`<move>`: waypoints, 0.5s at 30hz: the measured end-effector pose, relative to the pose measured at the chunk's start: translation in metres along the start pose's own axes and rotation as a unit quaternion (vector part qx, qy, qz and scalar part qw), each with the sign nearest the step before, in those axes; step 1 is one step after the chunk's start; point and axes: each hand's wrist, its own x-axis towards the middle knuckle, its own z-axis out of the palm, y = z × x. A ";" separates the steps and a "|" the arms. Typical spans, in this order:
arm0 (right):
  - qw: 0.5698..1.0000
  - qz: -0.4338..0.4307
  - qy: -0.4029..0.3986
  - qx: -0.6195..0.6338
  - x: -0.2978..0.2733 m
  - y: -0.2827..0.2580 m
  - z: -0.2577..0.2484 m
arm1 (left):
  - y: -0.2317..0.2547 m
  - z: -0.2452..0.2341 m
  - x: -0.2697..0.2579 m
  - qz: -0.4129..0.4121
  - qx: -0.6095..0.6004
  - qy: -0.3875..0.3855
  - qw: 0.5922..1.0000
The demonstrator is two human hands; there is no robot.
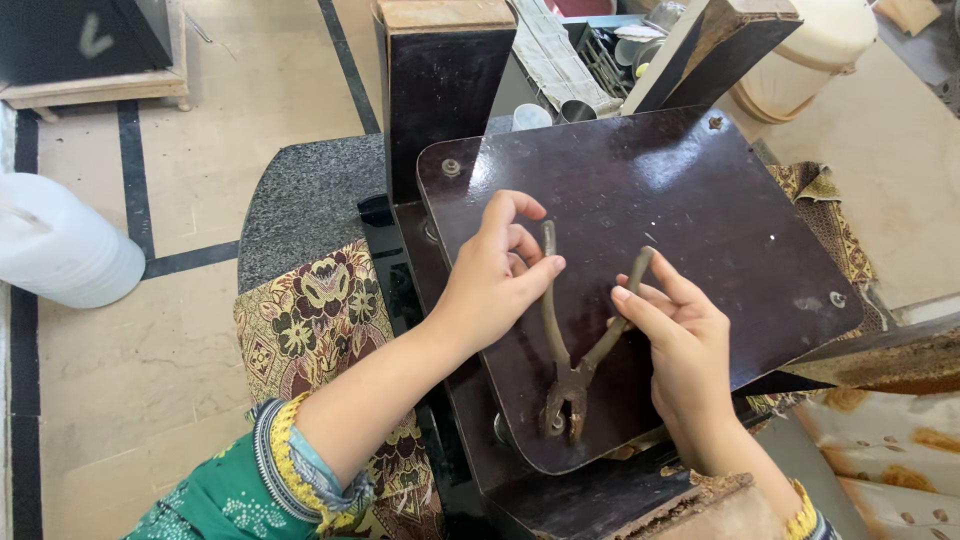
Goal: The person uses pliers to remove a metal fastener from the underside of a dark wooden table. They repeatedly grip and pull the fastener until it is fully extracted from the tabletop.
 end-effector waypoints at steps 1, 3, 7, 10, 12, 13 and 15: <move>1.000 0.001 -0.009 -0.003 0.003 0.001 0.001 | -0.001 0.000 -0.001 -0.005 -0.006 0.009 1.000; 1.000 0.002 -0.028 -0.008 0.007 0.002 0.003 | -0.002 -0.002 -0.002 -0.016 -0.018 0.029 0.999; 0.999 0.015 -0.052 0.002 0.011 0.001 0.012 | -0.001 -0.003 -0.006 -0.043 -0.026 0.049 0.998; 0.998 0.023 -0.058 -0.006 0.011 -0.001 0.019 | 0.001 -0.003 -0.008 -0.049 -0.022 0.048 0.997; 0.998 0.019 -0.065 -0.015 0.011 -0.003 0.021 | 0.002 -0.002 -0.009 -0.056 -0.019 0.049 0.997; 0.998 0.022 -0.065 -0.014 0.011 -0.004 0.021 | 0.002 -0.002 -0.009 -0.059 -0.023 0.049 0.997; 0.997 0.028 -0.066 -0.012 0.012 -0.003 0.021 | 0.002 -0.003 -0.009 -0.064 -0.031 0.048 0.996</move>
